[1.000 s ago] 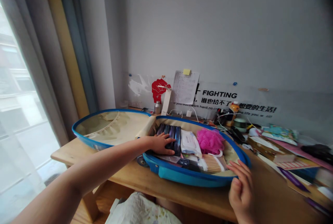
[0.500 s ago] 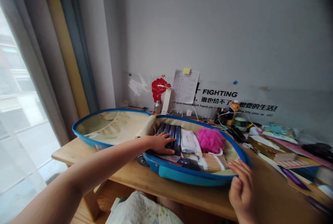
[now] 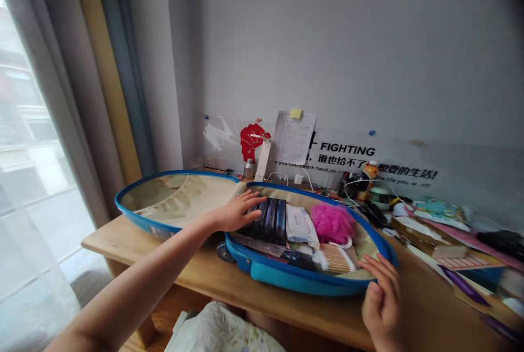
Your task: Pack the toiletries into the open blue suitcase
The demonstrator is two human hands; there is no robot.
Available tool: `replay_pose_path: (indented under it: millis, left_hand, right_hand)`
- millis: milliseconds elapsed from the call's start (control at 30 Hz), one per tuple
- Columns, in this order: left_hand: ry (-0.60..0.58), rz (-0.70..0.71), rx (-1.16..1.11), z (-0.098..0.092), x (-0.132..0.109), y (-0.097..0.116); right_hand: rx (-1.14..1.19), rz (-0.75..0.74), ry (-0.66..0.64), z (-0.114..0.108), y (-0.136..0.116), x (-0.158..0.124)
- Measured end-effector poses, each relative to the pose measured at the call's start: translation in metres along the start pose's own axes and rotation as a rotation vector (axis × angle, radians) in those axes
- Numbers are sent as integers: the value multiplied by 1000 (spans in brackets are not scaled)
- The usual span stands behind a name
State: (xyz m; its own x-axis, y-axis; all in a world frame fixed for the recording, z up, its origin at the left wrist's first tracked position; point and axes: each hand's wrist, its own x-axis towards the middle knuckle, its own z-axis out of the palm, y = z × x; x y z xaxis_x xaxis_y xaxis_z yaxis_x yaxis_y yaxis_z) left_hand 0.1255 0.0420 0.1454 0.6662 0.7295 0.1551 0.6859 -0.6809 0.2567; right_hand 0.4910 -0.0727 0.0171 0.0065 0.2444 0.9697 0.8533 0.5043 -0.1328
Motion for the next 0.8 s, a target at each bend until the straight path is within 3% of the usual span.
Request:
replay_pose_path:
  millis: [167, 267, 333, 500, 800]
  left_hand:
    - [353, -181, 160, 5, -90, -46]
    - [457, -302, 217, 19, -139, -73]
    - [486, -329, 228, 28, -160, -85]
    - [502, -269, 237, 40, -169, -98]
    - [686, -160, 222, 51, -161, -101]
  right_hand:
    - [-8, -28, -9, -1, 0, 1]
    - [-20, -40, -18, -1, 2, 1]
    - [-17, -42, -13, -1, 3, 1]
    - [-34, -31, -31, -3, 3, 3]
    - [-98, 2, -72, -16, -6, 15]
